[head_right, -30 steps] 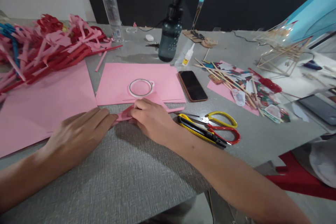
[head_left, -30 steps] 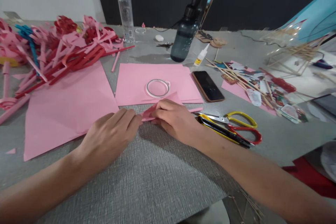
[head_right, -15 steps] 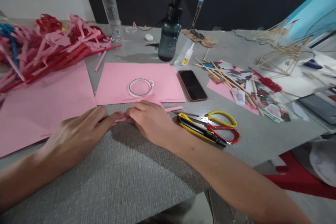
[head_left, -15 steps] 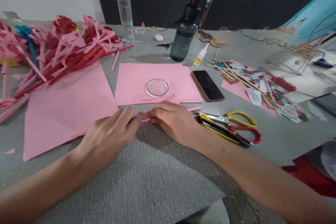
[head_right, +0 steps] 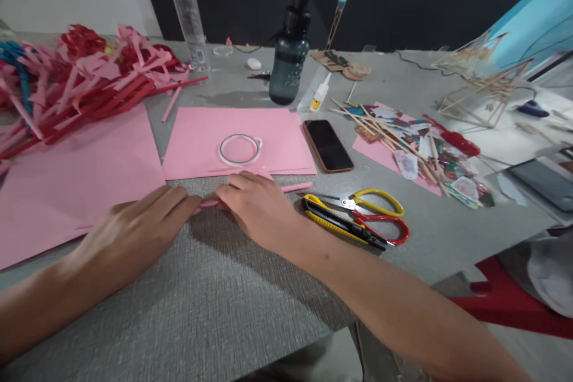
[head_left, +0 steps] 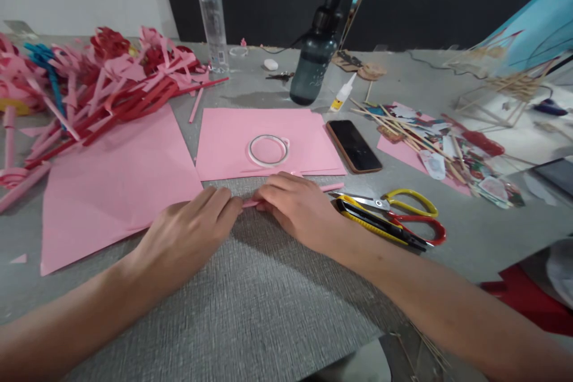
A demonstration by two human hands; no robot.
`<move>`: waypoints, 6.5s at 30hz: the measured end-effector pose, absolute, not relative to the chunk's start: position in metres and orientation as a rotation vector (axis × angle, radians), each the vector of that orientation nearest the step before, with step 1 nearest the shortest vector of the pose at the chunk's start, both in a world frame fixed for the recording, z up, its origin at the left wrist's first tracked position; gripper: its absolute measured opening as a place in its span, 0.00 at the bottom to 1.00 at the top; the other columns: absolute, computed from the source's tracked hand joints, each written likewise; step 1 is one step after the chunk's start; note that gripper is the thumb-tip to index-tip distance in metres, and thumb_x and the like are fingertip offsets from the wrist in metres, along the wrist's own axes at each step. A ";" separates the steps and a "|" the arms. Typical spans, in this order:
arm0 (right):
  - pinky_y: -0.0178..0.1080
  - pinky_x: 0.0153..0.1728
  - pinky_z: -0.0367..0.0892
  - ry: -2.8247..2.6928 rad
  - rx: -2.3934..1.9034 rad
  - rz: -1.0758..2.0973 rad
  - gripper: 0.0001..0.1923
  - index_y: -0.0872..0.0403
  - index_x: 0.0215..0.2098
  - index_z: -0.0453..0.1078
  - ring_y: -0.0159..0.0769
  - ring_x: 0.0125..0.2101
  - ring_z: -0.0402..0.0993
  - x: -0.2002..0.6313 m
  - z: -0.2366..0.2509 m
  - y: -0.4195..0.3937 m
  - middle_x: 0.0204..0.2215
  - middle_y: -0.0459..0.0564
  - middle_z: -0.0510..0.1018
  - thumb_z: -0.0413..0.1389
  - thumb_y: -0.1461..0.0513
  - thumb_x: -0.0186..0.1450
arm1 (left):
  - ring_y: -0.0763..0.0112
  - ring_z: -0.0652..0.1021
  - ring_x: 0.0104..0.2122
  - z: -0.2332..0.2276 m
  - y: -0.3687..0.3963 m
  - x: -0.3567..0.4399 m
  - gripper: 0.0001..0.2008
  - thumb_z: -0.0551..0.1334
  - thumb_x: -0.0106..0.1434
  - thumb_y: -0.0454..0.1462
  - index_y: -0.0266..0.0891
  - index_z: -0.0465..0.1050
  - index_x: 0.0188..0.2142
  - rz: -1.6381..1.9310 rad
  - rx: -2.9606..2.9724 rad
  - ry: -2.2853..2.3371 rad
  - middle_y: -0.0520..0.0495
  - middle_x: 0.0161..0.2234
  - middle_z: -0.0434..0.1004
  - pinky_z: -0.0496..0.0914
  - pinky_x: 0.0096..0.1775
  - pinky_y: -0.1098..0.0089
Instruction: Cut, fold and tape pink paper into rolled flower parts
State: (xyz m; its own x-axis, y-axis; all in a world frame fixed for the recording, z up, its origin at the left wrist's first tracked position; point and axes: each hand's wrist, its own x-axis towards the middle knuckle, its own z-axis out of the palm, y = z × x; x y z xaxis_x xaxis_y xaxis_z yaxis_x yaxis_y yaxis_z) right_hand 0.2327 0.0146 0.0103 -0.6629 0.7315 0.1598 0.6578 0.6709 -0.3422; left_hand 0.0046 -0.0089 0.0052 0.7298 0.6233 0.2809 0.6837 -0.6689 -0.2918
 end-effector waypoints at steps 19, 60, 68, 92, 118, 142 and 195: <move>0.43 0.44 0.65 -2.560 -1.086 0.363 0.10 0.54 0.48 0.75 0.41 0.44 0.70 0.237 0.014 0.015 0.41 0.53 0.77 0.55 0.65 0.70 | 0.70 0.71 0.23 0.006 -0.013 0.002 0.10 0.55 0.64 0.23 0.37 0.70 0.36 -0.182 -2.553 -1.021 0.51 0.29 0.65 0.59 0.18 0.69; 0.39 0.40 0.60 -2.658 -1.363 0.449 0.08 0.52 0.36 0.66 0.38 0.40 0.72 0.279 0.032 0.034 0.37 0.48 0.78 0.52 0.71 0.66 | 0.65 0.71 0.29 -0.003 -0.011 0.006 0.08 0.53 0.70 0.30 0.36 0.70 0.38 -0.070 -2.500 -1.184 0.46 0.34 0.64 0.63 0.23 0.66; 0.39 0.40 0.59 -2.646 -1.327 0.517 0.07 0.52 0.36 0.68 0.38 0.40 0.72 0.278 0.036 0.036 0.37 0.47 0.78 0.52 0.70 0.68 | 0.66 0.72 0.28 0.000 -0.015 0.004 0.07 0.55 0.66 0.27 0.38 0.69 0.37 -0.061 -2.502 -1.169 0.48 0.34 0.64 0.64 0.21 0.67; 0.38 0.44 0.62 -2.570 -1.381 0.466 0.12 0.51 0.37 0.76 0.38 0.43 0.73 0.276 0.033 0.037 0.40 0.48 0.80 0.52 0.69 0.67 | 0.62 0.73 0.31 0.011 -0.018 0.008 0.16 0.52 0.62 0.21 0.40 0.73 0.38 -0.079 -2.531 -1.095 0.46 0.31 0.71 0.65 0.23 0.66; 0.42 0.47 0.66 -2.551 -1.436 0.215 0.14 0.54 0.40 0.77 0.41 0.43 0.74 0.266 0.028 0.031 0.39 0.53 0.79 0.49 0.70 0.70 | 0.44 0.68 0.62 -0.011 -0.014 0.000 0.35 0.50 0.71 0.57 0.29 0.67 0.61 -0.219 -2.671 -1.119 0.27 0.63 0.66 0.69 0.57 0.51; 0.53 0.61 0.59 -2.631 -1.612 -0.284 0.47 0.77 0.63 0.62 0.61 0.61 0.66 0.226 0.007 0.005 0.58 0.82 0.68 0.50 0.41 0.69 | 0.54 0.72 0.55 0.006 -0.009 0.005 0.20 0.56 0.72 0.41 0.35 0.67 0.60 -0.339 -2.636 -1.310 0.36 0.56 0.72 0.68 0.52 0.55; 0.54 0.58 0.62 -1.619 -1.126 0.052 0.23 0.49 0.61 0.65 0.47 0.55 0.67 0.285 0.018 0.039 0.57 0.56 0.72 0.52 0.58 0.69 | 0.59 0.74 0.49 0.004 0.002 0.023 0.25 0.51 0.64 0.22 0.40 0.65 0.57 -0.640 -2.551 -1.670 0.43 0.49 0.74 0.73 0.46 0.61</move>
